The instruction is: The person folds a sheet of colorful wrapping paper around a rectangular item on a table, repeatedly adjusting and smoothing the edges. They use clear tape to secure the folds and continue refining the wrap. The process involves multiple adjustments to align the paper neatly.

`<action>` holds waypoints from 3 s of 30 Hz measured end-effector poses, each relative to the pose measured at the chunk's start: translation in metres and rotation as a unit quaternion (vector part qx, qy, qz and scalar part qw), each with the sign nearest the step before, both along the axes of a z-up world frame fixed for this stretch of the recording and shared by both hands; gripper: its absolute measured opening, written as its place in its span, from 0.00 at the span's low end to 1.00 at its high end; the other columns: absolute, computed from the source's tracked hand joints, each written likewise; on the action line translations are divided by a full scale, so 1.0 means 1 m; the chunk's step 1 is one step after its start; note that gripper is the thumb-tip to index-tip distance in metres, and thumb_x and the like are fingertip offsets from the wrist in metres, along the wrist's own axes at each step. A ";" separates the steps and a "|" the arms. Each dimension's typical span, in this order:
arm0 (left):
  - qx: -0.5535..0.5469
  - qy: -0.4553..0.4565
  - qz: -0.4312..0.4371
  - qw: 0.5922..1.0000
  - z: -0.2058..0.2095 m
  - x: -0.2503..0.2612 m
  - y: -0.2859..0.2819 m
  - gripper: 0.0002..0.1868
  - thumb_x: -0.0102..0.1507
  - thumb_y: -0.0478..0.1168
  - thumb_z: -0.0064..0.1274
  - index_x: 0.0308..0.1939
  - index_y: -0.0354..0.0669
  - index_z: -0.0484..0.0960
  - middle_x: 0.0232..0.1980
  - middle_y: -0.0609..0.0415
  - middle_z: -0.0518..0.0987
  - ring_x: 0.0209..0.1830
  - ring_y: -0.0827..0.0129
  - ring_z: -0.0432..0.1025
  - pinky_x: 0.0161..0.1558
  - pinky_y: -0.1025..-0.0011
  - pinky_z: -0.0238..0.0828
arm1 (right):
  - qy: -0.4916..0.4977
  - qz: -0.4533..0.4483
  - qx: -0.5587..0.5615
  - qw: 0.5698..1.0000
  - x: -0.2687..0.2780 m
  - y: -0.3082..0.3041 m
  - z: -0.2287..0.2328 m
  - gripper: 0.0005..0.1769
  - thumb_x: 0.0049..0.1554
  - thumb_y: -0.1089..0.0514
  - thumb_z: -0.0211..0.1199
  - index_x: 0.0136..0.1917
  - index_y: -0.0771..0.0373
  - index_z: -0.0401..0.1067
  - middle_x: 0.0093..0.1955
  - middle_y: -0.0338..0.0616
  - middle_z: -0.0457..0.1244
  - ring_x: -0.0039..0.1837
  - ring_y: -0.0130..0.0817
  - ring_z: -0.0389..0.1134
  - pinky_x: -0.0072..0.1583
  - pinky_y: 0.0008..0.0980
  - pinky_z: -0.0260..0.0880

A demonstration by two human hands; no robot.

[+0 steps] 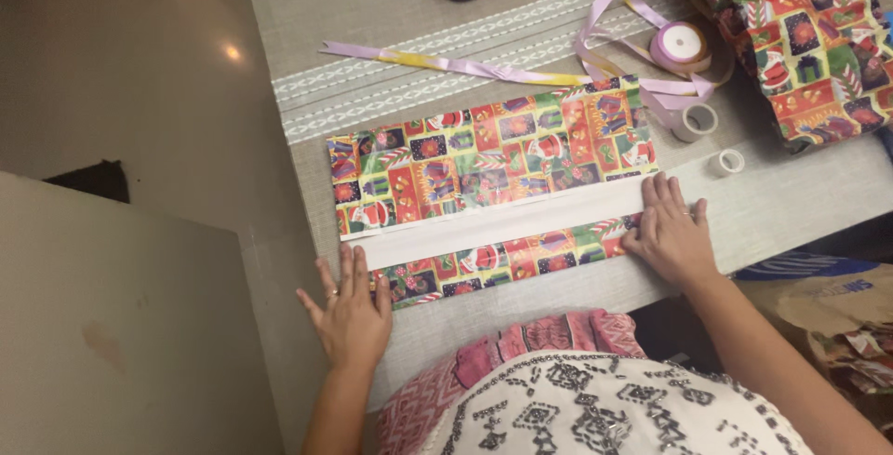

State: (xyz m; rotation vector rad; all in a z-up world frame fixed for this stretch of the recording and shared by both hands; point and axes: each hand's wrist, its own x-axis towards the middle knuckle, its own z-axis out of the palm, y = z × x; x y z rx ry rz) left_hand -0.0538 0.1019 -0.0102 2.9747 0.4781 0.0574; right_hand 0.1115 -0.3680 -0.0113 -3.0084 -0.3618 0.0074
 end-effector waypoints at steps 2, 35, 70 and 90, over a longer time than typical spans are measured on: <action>-0.009 0.013 0.025 1.000 0.001 0.000 -0.002 0.36 0.68 0.61 0.32 0.77 0.52 0.59 0.82 0.61 0.52 0.81 0.44 0.42 0.71 0.30 0.23 | 0.014 -0.009 0.009 1.000 0.000 -0.004 0.005 0.45 0.54 0.46 0.53 0.80 0.66 0.49 0.84 0.57 0.45 0.84 0.53 0.42 0.73 0.73 0.40; -0.311 0.180 -0.064 0.931 0.065 0.127 0.043 0.21 0.61 0.52 0.60 0.55 0.50 0.83 0.52 0.51 0.85 0.51 0.60 0.80 0.52 0.63 0.75 | 0.323 0.119 0.056 0.937 0.120 0.077 0.086 0.21 0.57 0.43 0.62 0.60 0.53 0.73 0.49 0.42 0.74 0.50 0.38 0.76 0.53 0.38 0.74; -0.284 0.134 -0.118 0.942 0.072 0.120 0.017 0.25 0.52 0.50 0.68 0.48 0.45 0.80 0.39 0.54 0.84 0.40 0.63 0.79 0.43 0.62 0.75 | 0.155 0.246 0.044 0.956 0.078 0.148 0.073 0.21 0.54 0.40 0.65 0.56 0.49 0.75 0.56 0.43 0.67 0.62 0.46 0.66 0.63 0.49 0.63; -0.123 -0.123 -0.130 0.976 0.036 0.092 -0.012 0.29 0.65 0.57 0.54 0.65 0.45 0.74 0.69 0.46 0.70 0.68 0.49 0.62 0.66 0.42 0.55 | 0.265 0.225 0.123 0.930 0.100 0.151 0.084 0.14 0.54 0.53 0.65 0.51 0.58 0.70 0.46 0.45 0.70 0.50 0.45 0.73 0.49 0.43 0.72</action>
